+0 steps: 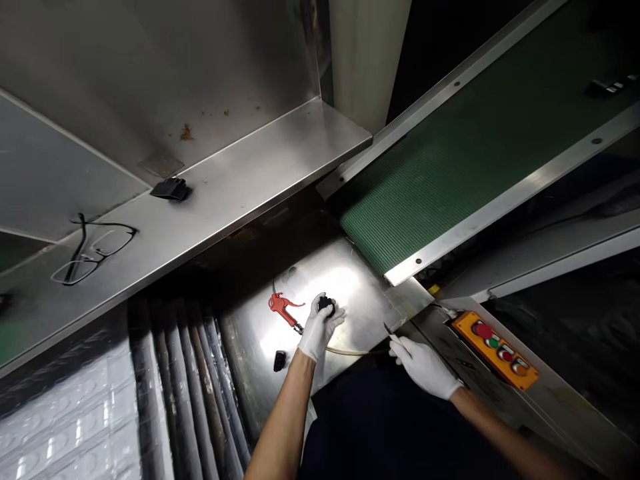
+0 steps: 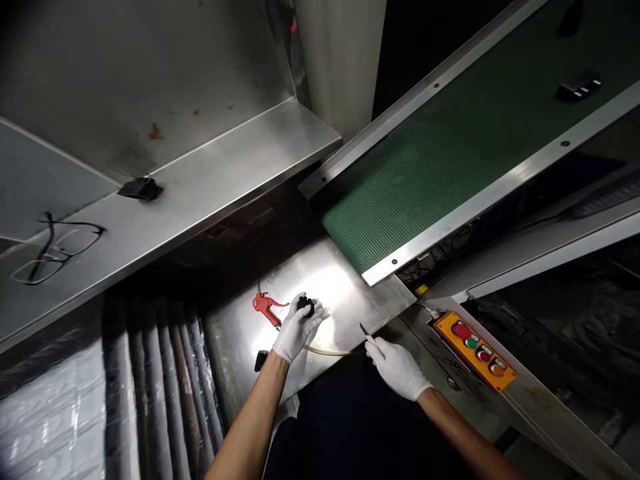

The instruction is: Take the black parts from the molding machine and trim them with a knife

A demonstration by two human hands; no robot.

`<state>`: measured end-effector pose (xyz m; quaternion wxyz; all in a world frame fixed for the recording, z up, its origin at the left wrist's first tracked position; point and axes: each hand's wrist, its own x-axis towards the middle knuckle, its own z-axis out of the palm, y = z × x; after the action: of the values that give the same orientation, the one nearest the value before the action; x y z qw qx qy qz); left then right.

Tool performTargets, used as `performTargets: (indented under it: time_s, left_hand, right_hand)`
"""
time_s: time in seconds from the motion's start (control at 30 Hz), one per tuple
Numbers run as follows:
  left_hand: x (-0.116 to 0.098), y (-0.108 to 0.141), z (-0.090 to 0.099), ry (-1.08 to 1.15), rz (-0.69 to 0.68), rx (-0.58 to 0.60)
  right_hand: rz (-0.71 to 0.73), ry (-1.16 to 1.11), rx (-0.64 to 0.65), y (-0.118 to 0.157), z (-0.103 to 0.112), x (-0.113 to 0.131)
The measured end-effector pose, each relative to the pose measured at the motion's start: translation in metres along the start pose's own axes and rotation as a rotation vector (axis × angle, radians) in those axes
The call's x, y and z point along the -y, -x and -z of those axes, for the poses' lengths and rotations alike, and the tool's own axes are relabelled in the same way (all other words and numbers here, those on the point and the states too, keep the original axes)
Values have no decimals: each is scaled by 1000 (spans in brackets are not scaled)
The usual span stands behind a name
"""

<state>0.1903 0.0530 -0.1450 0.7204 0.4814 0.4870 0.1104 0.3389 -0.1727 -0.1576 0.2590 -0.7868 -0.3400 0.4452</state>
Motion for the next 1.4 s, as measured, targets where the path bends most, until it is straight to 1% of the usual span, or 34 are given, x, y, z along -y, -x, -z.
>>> performTargets:
  time_s: [0.1,0.17,0.23,0.27,0.37,0.5,0.57,0.63,0.7,0.8,0.93,1.0,1.27,1.4]
  left_hand:
    - [-21,48,15,215,-36,64]
    - [-36,79,21,483,-38,122]
    - [-50,105,22,760,-39,186]
    - [-56,116,22,844,-48,211]
    - [-65,142,21,874,-134,242]
    - [-66,166,27,877,-247,298]
    - [-65,174,31,914,-267,332]
    - [-67,180,33,978,-260,330]
    - [-70,184,35,1067,-232,261]
    - [-76,187,37,1205,-166,107]
    - [-78,184,39,1324,-108,-3]
    - [-76,181,39,1334,-106,-15]
    - [-73,185,35,1327,-44,24]
    - [-73,189,31,1281,-51,-14]
  right_hand:
    - [68,3,-5,-12,2,15]
    - [118,12,3,-19,1,27]
    - [170,21,25,-24,1,41]
    - [195,24,41,-26,1,49]
    - [262,33,91,-28,2,75]
    - [338,40,158,-30,2,108]
    - [365,35,191,-29,-1,120]
    - [385,33,216,-29,-3,128]
    - [407,39,232,-27,-6,132]
    - [433,49,252,-25,-9,136]
    - [423,40,271,-20,-11,138]
    - [405,36,269,-18,-11,138]
    - [346,38,271,-9,-14,130]
    - [327,28,288,-6,-17,127]
